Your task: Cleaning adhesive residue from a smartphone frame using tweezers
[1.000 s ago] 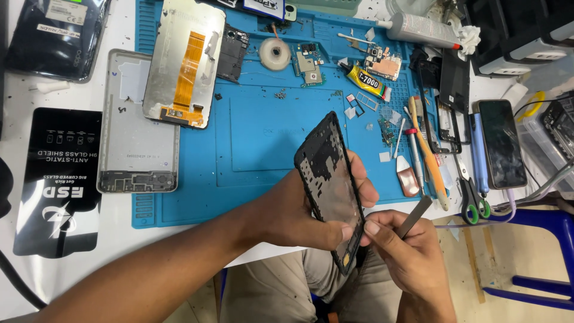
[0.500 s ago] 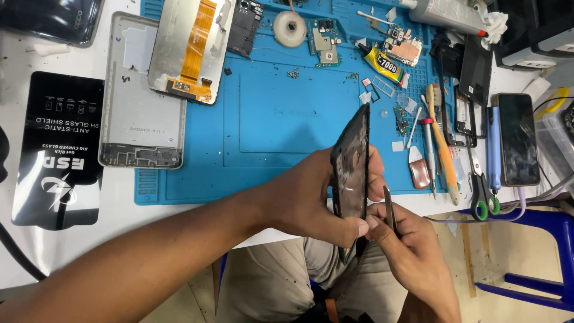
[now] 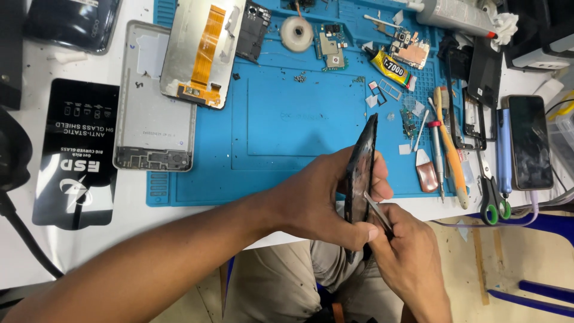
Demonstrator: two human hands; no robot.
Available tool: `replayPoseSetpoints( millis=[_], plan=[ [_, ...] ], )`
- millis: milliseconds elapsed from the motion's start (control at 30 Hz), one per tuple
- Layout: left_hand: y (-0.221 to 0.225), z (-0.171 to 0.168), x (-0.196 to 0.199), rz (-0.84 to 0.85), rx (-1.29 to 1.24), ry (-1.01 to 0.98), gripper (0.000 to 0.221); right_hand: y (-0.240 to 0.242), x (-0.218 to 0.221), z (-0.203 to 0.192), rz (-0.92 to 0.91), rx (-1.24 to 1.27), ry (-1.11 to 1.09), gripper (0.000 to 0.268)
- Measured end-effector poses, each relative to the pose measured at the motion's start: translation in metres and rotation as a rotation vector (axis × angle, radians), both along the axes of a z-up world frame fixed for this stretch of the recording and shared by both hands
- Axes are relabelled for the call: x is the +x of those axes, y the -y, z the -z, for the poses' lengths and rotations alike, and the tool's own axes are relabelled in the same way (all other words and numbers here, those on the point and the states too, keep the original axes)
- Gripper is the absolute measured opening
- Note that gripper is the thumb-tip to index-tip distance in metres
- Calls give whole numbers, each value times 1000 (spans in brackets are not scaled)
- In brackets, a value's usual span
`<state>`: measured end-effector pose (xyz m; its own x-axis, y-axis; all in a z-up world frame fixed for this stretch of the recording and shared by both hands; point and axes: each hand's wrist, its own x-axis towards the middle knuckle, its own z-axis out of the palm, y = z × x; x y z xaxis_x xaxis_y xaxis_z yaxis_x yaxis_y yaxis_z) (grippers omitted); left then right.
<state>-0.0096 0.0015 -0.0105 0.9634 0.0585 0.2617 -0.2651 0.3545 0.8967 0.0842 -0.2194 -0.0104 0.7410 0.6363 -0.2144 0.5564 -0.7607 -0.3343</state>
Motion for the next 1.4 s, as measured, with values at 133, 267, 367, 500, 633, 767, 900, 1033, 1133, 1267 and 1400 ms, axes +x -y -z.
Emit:
replayPoseSetpoints(
  millis=[133,267,367,500,633,767,900,1033,1133,1267,1400],
  plan=[
    [2,-1,-1,-19,8,-11,54,-4,-3,-5,47,151,-38,38],
    [4,-4,-2,-17,-35,-54,56,-5,-3,-1,165,127,-37,27],
    [5,-3,-2,-5,-56,-53,55,-7,-7,0,196,64,2,20],
    [5,-3,-2,9,-60,-29,54,-11,-7,1,238,-74,28,26],
    [3,-6,-2,11,-46,-42,53,-5,-7,8,215,-52,21,27],
    [2,-9,-2,-6,30,9,46,1,-8,17,164,-6,68,33],
    [5,6,-1,-57,64,38,56,7,-7,24,154,-22,116,54],
    [12,13,-4,-53,-89,-36,60,7,-13,25,143,40,123,33],
    [11,16,-4,-10,-190,2,61,5,-17,21,149,174,104,37],
    [7,3,-4,27,-186,-13,56,4,-18,7,204,461,-196,25],
    [2,3,-3,29,-185,50,48,10,-12,15,367,755,-643,26]
  ],
)
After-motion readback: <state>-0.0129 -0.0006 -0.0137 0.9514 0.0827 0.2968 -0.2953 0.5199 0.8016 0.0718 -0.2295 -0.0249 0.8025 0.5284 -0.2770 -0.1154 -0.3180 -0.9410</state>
